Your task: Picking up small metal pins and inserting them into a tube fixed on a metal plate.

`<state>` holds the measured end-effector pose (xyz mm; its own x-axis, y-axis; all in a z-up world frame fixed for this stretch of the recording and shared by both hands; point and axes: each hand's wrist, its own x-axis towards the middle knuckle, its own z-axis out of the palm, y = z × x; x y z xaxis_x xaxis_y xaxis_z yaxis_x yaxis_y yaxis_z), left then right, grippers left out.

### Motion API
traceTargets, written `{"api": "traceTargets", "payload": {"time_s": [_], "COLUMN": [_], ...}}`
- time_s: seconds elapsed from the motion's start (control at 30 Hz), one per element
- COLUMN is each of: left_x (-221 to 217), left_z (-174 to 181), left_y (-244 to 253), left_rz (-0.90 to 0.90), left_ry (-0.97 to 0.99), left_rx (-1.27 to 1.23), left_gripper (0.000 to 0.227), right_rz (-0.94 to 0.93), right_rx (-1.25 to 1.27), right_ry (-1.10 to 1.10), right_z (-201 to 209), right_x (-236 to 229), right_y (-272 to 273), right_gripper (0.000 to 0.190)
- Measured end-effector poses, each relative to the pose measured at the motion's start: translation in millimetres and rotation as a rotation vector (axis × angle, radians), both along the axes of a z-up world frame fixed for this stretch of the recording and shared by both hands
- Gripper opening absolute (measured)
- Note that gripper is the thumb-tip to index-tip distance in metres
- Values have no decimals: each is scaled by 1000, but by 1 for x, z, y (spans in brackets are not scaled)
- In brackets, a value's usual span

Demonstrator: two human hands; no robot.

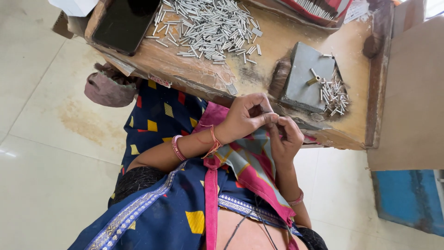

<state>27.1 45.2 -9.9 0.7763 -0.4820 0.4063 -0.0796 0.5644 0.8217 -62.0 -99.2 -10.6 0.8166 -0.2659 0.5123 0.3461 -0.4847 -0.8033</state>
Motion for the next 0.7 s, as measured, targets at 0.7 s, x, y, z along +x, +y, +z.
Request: {"api": "traceTargets", "payload": {"time_s": [0.7], "left_x": [-2], "left_z": [19], "left_y": [3], "left_rz": [270], "left_ry": [-344], "left_rx": [258], "left_gripper": [19], "right_rz": [62], "right_rx": [-188], "right_ry": [82], "right_z": [-43], "right_x": [2], "right_y": [-8], "right_gripper": [14]}}
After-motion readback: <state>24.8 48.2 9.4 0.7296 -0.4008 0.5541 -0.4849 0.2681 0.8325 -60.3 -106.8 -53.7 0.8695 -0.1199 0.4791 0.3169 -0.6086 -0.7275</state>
